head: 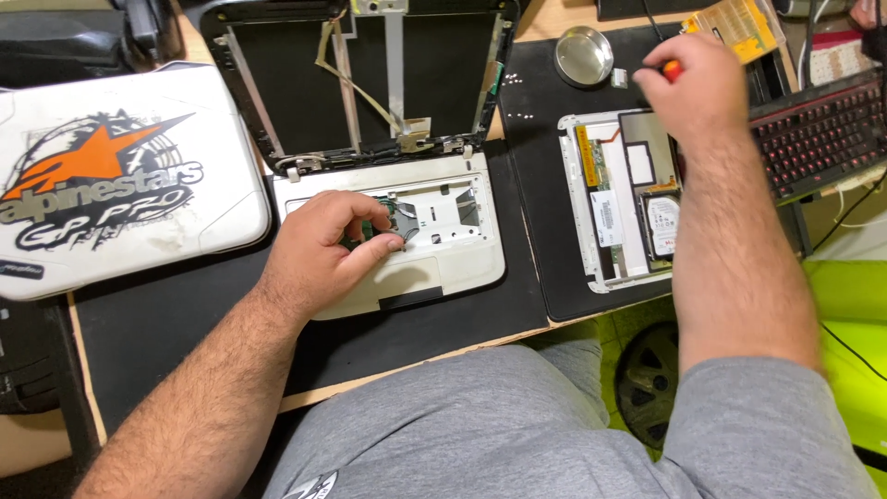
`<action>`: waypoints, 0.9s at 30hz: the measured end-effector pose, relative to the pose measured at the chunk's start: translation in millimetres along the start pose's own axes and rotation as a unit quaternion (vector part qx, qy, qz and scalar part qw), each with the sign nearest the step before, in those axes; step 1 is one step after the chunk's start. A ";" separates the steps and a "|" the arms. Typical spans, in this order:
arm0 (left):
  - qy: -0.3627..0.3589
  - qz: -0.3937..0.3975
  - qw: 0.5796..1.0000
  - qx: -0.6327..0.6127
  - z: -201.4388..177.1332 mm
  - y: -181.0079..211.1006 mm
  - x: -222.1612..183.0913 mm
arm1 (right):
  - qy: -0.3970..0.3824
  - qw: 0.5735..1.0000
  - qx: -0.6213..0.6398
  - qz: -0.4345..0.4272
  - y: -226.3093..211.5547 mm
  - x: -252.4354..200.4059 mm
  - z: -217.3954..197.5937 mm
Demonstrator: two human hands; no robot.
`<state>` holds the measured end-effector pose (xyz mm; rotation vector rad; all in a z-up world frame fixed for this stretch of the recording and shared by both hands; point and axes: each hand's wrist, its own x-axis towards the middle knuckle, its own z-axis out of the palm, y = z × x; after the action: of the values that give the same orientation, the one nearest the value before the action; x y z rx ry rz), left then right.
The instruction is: Disassembling a laptop by removing screws and internal components like the hard drive and motherboard using a screwdriver.
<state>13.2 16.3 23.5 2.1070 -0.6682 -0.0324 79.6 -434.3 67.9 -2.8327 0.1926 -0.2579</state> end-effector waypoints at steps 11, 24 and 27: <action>0.158 -0.011 0.987 0.033 -40.6 -3.7 -0.1 | 0.089 0.823 0.520 -0.210 -119.8 -77.0 2.5; 0.115 -0.018 0.967 0.226 -59.8 -48.4 -13.5 | 0.029 0.759 0.552 -0.343 -204.8 -89.3 115.7; 0.104 -0.037 0.956 0.273 -64.0 -40.2 -13.4 | 0.026 0.776 0.524 -0.349 -197.5 -86.9 116.7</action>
<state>36.8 89.2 27.7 2.6158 -0.5066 0.3673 38.5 -201.3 3.0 -1.6458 -0.7764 -0.4201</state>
